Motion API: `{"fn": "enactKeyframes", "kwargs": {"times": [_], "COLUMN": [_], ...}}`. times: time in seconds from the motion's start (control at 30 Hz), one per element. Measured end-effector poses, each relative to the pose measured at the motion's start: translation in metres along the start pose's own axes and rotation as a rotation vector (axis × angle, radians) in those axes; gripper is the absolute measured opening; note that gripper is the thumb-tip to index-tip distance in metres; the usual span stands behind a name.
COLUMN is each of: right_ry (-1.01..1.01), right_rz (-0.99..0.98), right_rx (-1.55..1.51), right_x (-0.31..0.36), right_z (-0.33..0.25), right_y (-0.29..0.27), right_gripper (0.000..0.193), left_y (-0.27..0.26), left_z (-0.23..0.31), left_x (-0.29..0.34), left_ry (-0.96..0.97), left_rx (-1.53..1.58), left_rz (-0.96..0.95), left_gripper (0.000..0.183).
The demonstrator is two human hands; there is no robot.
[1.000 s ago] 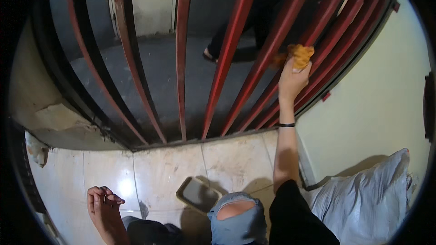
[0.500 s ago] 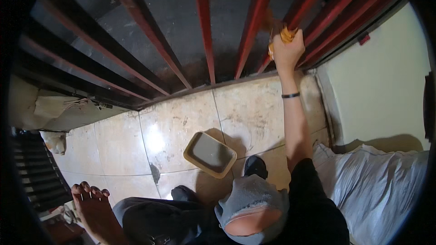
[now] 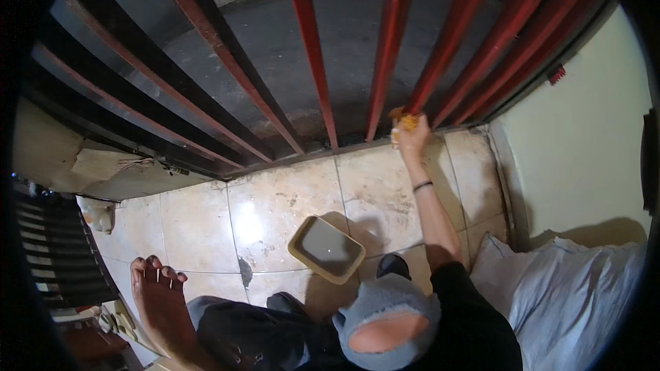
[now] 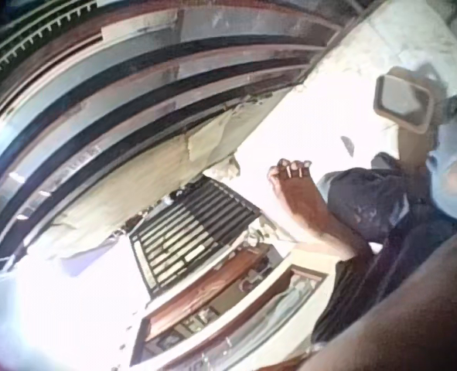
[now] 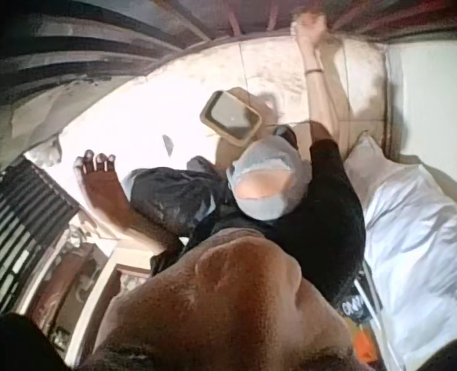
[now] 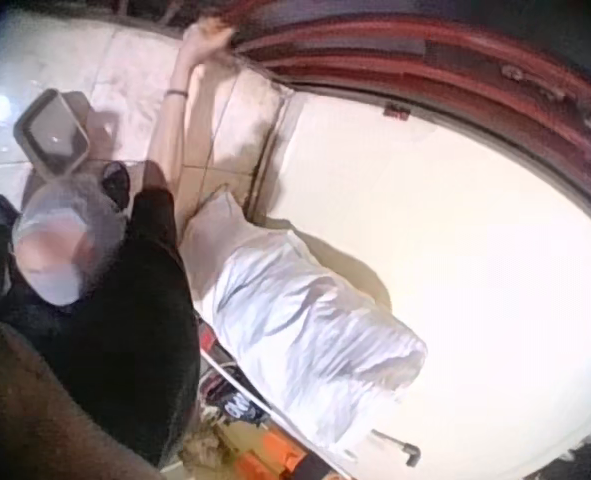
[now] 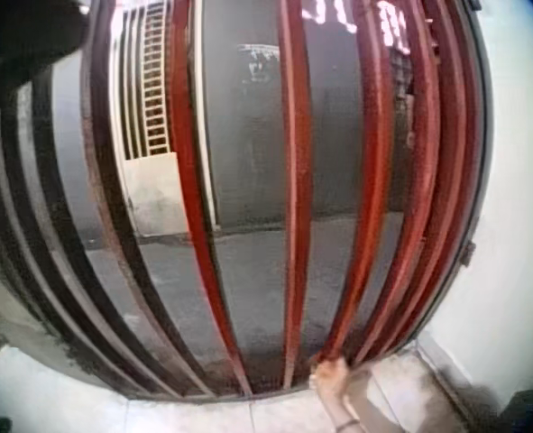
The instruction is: The person cleans a metal gate by wiping the bars and frame with a cloth, repeatedly dipping and wringing the cloth in a container of liquid.
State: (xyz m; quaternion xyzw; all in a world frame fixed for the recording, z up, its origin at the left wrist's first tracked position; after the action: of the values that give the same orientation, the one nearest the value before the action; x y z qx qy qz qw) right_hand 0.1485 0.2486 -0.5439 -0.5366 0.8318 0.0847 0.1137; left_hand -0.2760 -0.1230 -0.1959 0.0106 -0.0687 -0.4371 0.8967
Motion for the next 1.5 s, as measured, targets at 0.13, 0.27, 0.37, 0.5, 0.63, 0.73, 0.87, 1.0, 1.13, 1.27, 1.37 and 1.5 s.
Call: {"fn": "enactKeyframes", "kwargs": {"times": [0.13, 0.27, 0.37, 0.5, 0.63, 0.73, 0.87, 1.0, 1.13, 1.27, 1.37, 1.5], "right_ry": [-0.129, -0.409, -0.18, -0.134, -0.099, 0.039, 0.062, 0.426, 0.4, 0.062, -0.028, 0.555], "right_rz": [0.016, 0.129, -0.001, -0.118, -0.146, -0.112, -0.088, 0.186, 0.105, -0.104, -0.007, -0.053], "right_rx": [-0.156, 0.063, 0.309, 0.367, 0.382, 0.462, 0.503, -0.059, -0.177, 0.382, 0.33, -0.415], "right_x": [-0.04, -0.041, -0.005, 0.02, 0.021, 0.024, 0.063, 0.084, 0.055, 0.059, 0.095, 0.111], "right_z": [-0.172, -0.15, -0.032, -0.016, -0.015, -0.025, -0.011, -0.051, -0.065, -0.031, 0.004, -0.035], "right_y": [0.025, 0.033, 0.009, 0.007, 0.01, 0.004, -0.034, -0.065, -0.054, 0.013, 0.016, 0.031], "right_gripper": [0.023, 0.018, 0.036, 0.047, 0.045, 0.042, 0.045, 0.038, 0.028, 0.053, 0.067, 0.068], "left_y": [-0.021, -0.038, -0.038, -0.022, -0.025, -0.04, -0.033, -0.044, -0.037, -0.036, -0.064, -0.031], "left_z": [0.009, 0.0, -0.015, -0.002, 0.005, 0.003, 0.003, 0.004, 0.003, 0.0, -0.011, -0.001], "left_x": [0.008, -0.009, -0.025, -0.015, -0.004, -0.005, -0.002, -0.002, -0.009, -0.013, -0.025, -0.008], "left_ry": [0.024, 0.011, -0.019, 0.018, 0.053, 0.034, 0.103, 0.032, 0.024, 0.051, -0.076, 0.032], "left_rx": [-0.112, -0.123, -0.048, -0.092, -0.139, -0.141, -0.156, -0.163, -0.081, -0.143, -0.033, -0.133], "left_rz": [0.105, 0.083, -0.008, -0.133, -0.086, 0.024, 0.075, 0.222, 0.044, -0.084, -0.065, 0.339], "left_gripper": [0.019, 0.03, 0.034, 0.031, 0.025, 0.028, 0.028, 0.028, 0.029, 0.031, 0.033, 0.033]}}
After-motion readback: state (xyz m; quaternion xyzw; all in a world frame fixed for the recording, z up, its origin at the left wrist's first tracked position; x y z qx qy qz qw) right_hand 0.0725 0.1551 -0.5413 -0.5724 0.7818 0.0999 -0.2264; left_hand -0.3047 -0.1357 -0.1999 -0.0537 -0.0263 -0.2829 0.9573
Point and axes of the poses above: each hand's wrist, its own x-axis away from the middle knuckle, its own y-axis out of the palm, z = x × y, the point moved 4 cm from there along -x, towards the middle knuckle, and after that the axes turned 9 degrees about -x, right-handed, at the moved point
